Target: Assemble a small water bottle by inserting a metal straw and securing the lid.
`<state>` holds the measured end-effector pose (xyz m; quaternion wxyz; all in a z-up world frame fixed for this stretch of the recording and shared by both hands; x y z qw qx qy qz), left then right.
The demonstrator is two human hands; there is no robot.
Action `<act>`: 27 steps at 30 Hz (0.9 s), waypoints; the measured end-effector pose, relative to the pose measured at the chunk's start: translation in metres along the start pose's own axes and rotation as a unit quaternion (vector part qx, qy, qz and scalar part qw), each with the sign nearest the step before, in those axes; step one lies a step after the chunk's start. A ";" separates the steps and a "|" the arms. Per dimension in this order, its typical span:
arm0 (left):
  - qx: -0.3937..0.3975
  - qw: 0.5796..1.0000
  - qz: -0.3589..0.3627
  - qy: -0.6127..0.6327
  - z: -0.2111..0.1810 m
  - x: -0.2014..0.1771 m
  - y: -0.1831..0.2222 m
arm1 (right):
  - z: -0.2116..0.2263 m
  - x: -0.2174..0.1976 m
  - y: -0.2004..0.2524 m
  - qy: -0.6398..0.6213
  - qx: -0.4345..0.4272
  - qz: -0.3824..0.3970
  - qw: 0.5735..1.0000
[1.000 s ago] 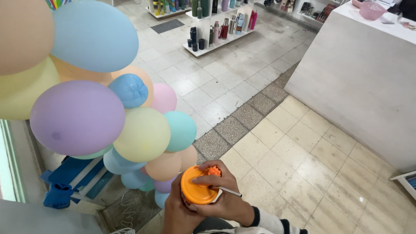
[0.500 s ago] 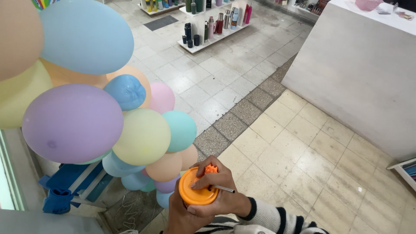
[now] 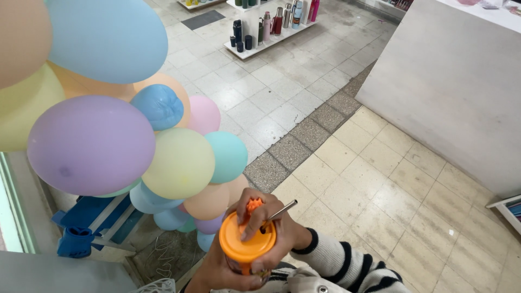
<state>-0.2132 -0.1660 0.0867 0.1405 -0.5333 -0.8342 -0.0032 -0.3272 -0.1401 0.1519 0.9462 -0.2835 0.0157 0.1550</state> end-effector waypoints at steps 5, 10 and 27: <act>0.112 0.990 0.060 -0.058 -0.012 0.004 0.009 | 0.009 0.013 -0.002 -0.162 -0.049 0.138 0.976; 0.089 0.960 -0.087 -0.250 -0.002 -0.034 0.011 | 0.014 -0.002 -0.010 0.051 0.040 0.015 0.998; 0.093 0.850 -0.296 -0.426 0.004 -0.011 0.023 | 0.038 0.030 -0.007 0.447 0.034 -0.123 0.885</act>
Point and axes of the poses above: each hand's wrist, its own y-axis away from the middle knuckle, its own x-axis out of the palm, z = x × y, the point moved 8 cm from there along -y, towards the middle knuckle, and after that the axes turned 11 degrees about z, right-handed, at the moved point
